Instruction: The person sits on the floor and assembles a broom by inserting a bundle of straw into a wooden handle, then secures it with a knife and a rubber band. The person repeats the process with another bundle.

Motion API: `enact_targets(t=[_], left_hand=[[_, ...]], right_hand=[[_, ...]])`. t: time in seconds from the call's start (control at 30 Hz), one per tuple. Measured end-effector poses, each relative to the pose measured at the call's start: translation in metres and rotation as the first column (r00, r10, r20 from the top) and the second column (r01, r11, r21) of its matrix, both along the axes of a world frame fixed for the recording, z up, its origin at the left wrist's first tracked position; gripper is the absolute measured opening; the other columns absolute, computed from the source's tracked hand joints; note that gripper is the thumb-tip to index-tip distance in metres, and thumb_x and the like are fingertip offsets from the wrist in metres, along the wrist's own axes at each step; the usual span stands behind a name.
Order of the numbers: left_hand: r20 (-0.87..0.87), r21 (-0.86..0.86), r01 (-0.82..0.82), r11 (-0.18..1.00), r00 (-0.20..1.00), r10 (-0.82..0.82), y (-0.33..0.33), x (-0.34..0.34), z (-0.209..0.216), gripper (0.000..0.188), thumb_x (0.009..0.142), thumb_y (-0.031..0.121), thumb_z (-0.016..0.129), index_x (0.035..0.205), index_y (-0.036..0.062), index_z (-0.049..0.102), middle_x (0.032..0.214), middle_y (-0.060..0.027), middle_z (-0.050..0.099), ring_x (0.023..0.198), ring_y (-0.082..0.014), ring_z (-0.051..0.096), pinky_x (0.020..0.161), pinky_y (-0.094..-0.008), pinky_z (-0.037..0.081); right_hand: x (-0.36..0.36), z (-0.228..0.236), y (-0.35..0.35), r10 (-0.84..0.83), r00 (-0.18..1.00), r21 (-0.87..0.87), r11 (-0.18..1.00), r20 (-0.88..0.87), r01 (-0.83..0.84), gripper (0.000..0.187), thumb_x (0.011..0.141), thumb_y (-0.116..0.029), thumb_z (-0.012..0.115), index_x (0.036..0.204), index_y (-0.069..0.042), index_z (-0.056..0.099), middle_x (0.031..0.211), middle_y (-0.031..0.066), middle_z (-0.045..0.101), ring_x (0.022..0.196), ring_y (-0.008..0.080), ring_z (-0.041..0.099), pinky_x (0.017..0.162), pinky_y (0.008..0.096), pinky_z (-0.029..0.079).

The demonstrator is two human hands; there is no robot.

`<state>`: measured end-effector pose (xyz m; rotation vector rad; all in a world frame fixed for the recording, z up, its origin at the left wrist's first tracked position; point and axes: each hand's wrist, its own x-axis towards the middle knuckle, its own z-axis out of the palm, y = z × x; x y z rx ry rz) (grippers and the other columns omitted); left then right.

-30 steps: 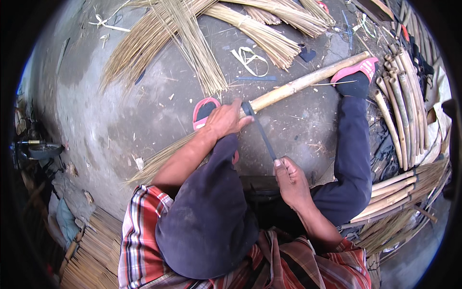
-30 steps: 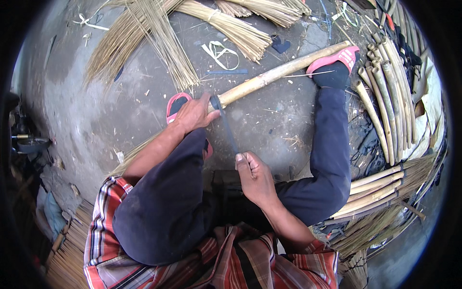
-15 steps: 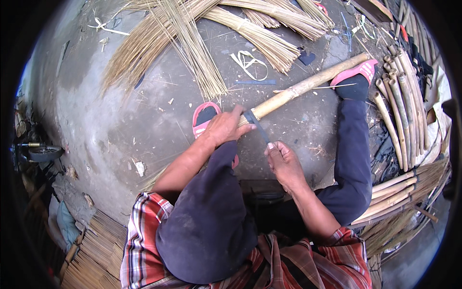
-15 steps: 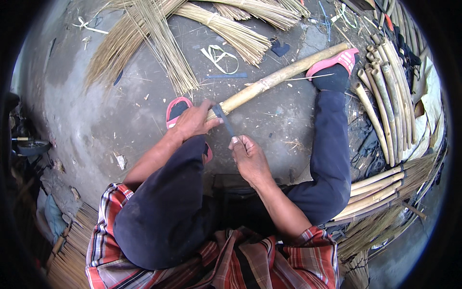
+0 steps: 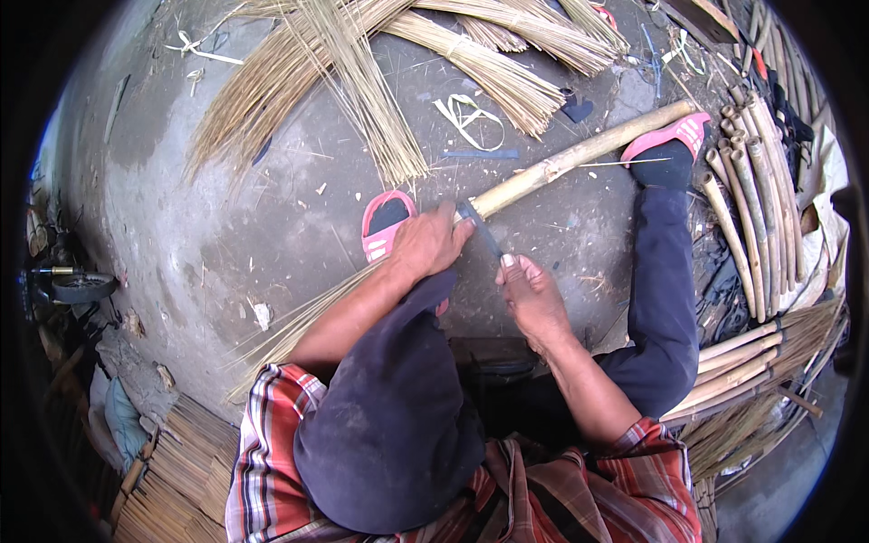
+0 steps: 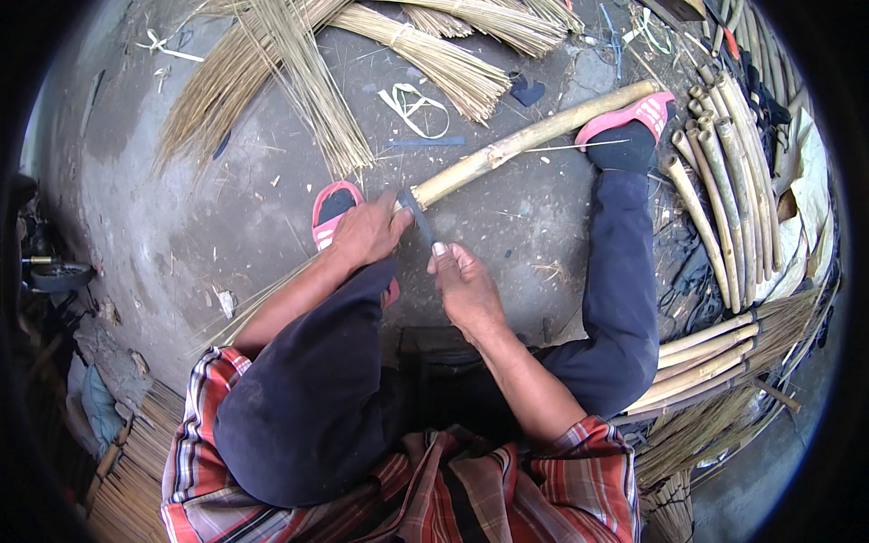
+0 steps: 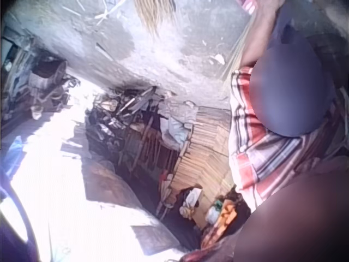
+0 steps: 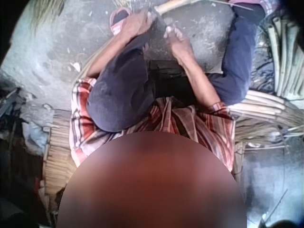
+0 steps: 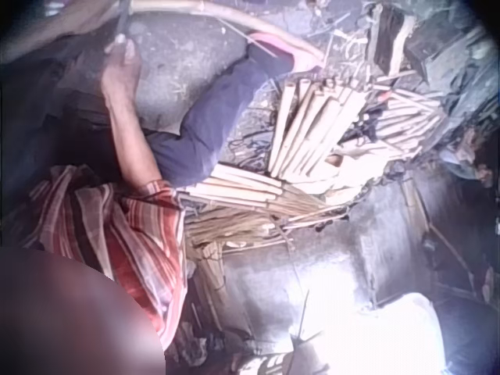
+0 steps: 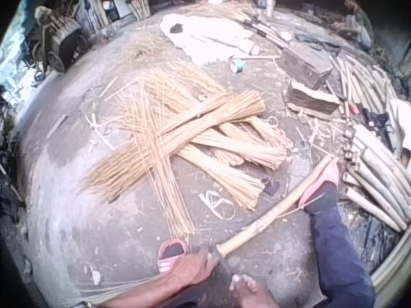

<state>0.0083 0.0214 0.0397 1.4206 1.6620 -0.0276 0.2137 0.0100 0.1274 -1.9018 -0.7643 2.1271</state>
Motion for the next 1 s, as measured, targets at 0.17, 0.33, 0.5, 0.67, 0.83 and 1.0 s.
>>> enact_targets(t=[0.17, 0.33, 0.5, 0.67, 0.83, 1.0], left_hand=[[0.024, -0.019, -0.034, 0.999, 0.999, 0.034, 0.005, -0.003, -0.003, 0.049, 0.104, 0.042, 0.059, 0.124, -0.0033, 0.059, 0.097, -0.0349, 0.071, 0.096, -0.0545, 0.069, 0.085, -0.0605, 0.053], [0.053, -0.001, -0.042, 0.999, 0.998, 0.042, 0.005, -0.007, -0.007, 0.054, 0.104, 0.047, 0.059, 0.115, -0.0048, 0.064, 0.094, -0.0363, 0.071, 0.096, -0.0558, 0.069, 0.088, -0.0614, 0.053], [0.168, -0.043, -0.090, 0.995, 0.981, 0.096, 0.016, -0.017, -0.005, 0.057, 0.106, 0.052, 0.058, 0.112, -0.0036, 0.068, 0.087, -0.0312, 0.071, 0.089, -0.0520, 0.070, 0.083, -0.0574, 0.055], [0.450, -0.546, -0.206, 0.812, 0.746, 0.491, 0.024, -0.020, 0.004, 0.063, 0.108, 0.061, 0.053, 0.109, 0.0007, 0.074, 0.076, -0.0133, 0.069, 0.062, -0.0238, 0.067, 0.060, -0.0384, 0.055], [0.496, -0.757, -0.103, 0.645, 0.551, 0.671, 0.024, -0.017, 0.008, 0.065, 0.107, 0.064, 0.053, 0.109, 0.0029, 0.074, 0.077, -0.0071, 0.066, 0.057, -0.0150, 0.061, 0.053, -0.0295, 0.051], [0.477, -0.861, 0.041, 0.506, 0.408, 0.778, 0.024, -0.020, 0.005, 0.053, 0.110, 0.053, 0.056, 0.126, 0.0033, 0.065, 0.086, -0.0094, 0.067, 0.066, -0.0167, 0.066, 0.058, -0.0291, 0.054]], right_hand=[[0.001, 0.032, -0.004, 0.058, 0.996, 0.127, 0.991, -0.065, -0.049, 0.038, 0.115, -0.028, 0.052, 0.083, -0.009, 0.056, 0.071, -0.0079, 0.044, 0.067, 0.0029, 0.038, 0.059, 0.0259, 0.033], [0.015, 0.063, -0.019, 0.129, 0.991, 0.224, 0.967, -0.039, -0.117, 0.037, 0.114, -0.022, 0.054, 0.081, -0.005, 0.051, 0.073, -0.0072, 0.039, 0.072, 0.0024, 0.035, 0.060, 0.0267, 0.033], [0.040, 0.047, -0.041, 0.246, 0.964, 0.274, 0.924, 0.104, -0.266, 0.033, 0.112, -0.024, 0.056, 0.087, -0.003, 0.055, 0.072, -0.0018, 0.043, 0.072, 0.0054, 0.040, 0.062, 0.0295, 0.037], [0.041, -0.037, -0.057, 0.377, 0.907, 0.257, 0.872, 0.189, -0.417, 0.036, 0.112, -0.034, 0.054, 0.096, -0.002, 0.060, 0.077, 0.0125, 0.057, 0.073, 0.0231, 0.055, 0.071, 0.0399, 0.047], [0.011, -0.124, -0.037, 0.401, 0.879, 0.209, 0.865, 0.257, -0.456, 0.033, 0.110, -0.032, 0.053, 0.101, -0.001, 0.061, 0.089, 0.0214, 0.067, 0.087, 0.0369, 0.068, 0.080, 0.0466, 0.051], [-0.001, -0.167, 0.011, 0.402, 0.852, 0.424, 0.744, 0.335, -0.517, 0.028, 0.107, -0.023, 0.053, 0.112, -0.002, 0.070, 0.108, 0.0261, 0.073, 0.107, 0.0440, 0.071, 0.091, 0.0542, 0.051]])
